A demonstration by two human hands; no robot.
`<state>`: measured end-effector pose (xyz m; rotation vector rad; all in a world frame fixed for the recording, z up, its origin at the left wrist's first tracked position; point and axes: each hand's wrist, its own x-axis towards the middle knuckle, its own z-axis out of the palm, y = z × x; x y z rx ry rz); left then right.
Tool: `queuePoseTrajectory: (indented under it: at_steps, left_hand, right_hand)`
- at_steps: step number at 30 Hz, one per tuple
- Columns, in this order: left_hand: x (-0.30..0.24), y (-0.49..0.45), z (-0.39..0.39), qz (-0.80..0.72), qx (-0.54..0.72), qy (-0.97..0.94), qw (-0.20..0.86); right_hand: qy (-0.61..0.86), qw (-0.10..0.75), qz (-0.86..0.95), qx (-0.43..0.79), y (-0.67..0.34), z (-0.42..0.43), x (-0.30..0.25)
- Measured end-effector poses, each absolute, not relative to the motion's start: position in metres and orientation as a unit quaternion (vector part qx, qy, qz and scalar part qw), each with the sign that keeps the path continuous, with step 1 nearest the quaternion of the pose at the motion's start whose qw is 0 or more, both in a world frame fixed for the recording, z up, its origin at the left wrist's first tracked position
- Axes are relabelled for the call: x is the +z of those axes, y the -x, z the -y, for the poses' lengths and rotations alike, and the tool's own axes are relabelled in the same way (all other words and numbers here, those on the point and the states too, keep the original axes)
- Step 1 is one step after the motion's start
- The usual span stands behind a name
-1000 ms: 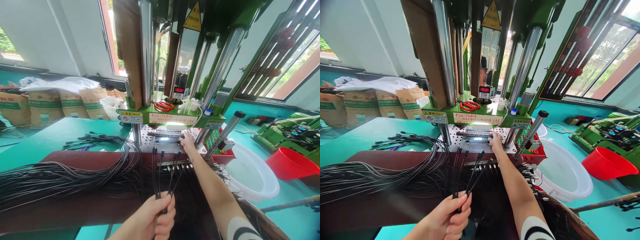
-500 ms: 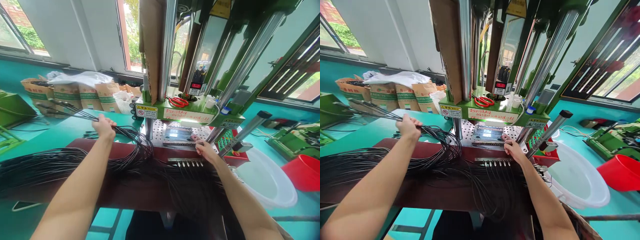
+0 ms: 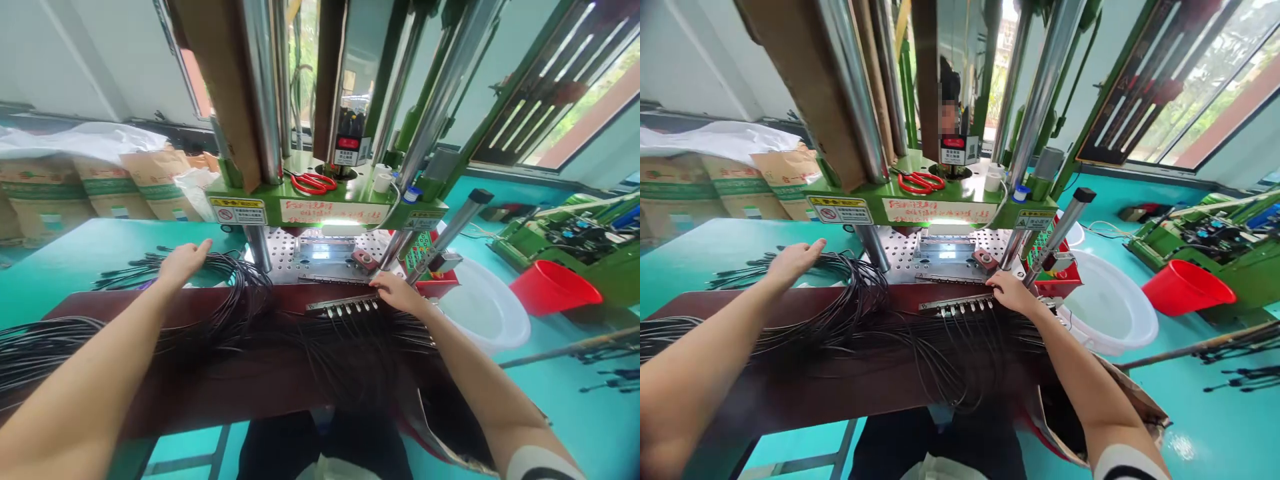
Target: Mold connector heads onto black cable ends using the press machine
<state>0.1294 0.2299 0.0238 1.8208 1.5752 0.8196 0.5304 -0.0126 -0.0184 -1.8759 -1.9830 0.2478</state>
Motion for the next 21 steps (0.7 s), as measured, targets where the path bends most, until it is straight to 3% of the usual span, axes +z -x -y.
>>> queuePoseTrajectory:
  at_steps: [4,8,13,21]
  left_hand:
    - [0.037,-0.154,-0.173,-0.521,0.303,-0.773,0.197]
    - [0.035,-0.199,-0.069,-0.298,0.157,-0.897,0.286]
    - [0.002,-0.242,0.028,-0.118,0.153,-0.896,0.399]
    - [-0.017,-0.288,0.016,-0.253,0.170,-0.695,0.651]
  right_hand:
    - [0.642,0.049,0.764,0.049,-0.527,0.026,-0.014]
    - [0.651,0.001,0.755,0.071,-0.523,0.021,-0.005]
    - [0.702,0.017,0.696,0.151,-0.527,0.004,0.020]
    - [0.775,0.107,0.614,0.104,-0.538,0.004,0.043]
